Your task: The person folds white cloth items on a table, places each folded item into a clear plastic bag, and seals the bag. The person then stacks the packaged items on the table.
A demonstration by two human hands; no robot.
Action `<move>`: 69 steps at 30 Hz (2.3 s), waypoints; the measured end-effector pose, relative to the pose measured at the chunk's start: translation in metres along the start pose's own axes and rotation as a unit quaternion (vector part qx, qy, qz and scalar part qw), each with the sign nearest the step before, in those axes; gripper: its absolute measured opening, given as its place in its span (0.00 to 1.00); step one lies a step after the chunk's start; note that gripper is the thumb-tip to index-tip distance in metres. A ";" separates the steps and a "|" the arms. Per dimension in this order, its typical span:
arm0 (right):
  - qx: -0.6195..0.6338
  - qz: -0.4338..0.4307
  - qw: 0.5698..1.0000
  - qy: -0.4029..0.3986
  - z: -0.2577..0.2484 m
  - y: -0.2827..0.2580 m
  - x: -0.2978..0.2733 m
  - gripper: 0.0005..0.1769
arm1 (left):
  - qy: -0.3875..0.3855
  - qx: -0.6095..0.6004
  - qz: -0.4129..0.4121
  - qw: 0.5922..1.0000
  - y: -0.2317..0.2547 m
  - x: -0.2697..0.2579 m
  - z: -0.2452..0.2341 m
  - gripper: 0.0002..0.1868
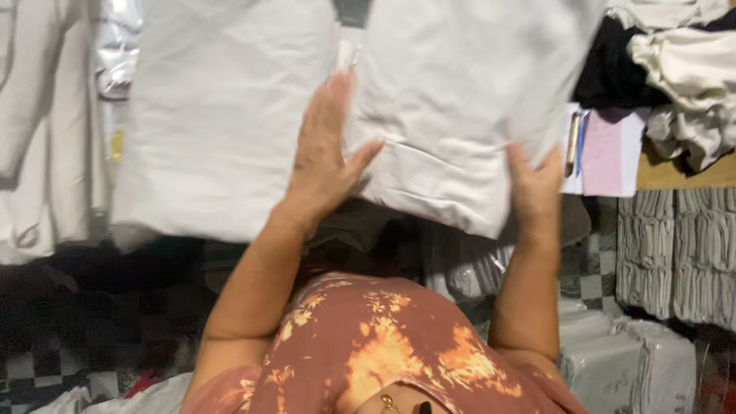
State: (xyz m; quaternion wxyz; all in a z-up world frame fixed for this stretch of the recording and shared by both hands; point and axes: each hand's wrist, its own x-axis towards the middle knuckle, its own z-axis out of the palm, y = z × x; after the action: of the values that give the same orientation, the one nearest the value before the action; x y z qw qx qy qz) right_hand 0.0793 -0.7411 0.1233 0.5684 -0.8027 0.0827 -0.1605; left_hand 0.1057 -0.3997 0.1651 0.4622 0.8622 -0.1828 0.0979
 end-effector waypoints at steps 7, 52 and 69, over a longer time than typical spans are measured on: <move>-0.185 0.102 0.977 -0.023 -0.028 0.080 0.033 0.44 | -0.014 0.085 -0.117 0.989 -0.041 -0.010 0.092 0.41; 0.260 -0.025 0.837 -0.482 0.243 -0.173 0.022 0.19 | 0.482 0.351 -0.138 0.791 -0.140 -0.145 -0.203 0.18; 0.387 0.235 0.819 -0.352 0.683 -0.137 0.000 0.25 | 0.329 0.425 -0.178 0.824 -0.178 -0.176 -0.216 0.35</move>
State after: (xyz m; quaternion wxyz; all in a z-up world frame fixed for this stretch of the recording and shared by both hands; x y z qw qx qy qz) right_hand 0.3133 -0.0891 0.0455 0.8428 -0.4750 -0.0062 0.2529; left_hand 0.0171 -0.0905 0.0901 0.0922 0.9076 0.1961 0.3596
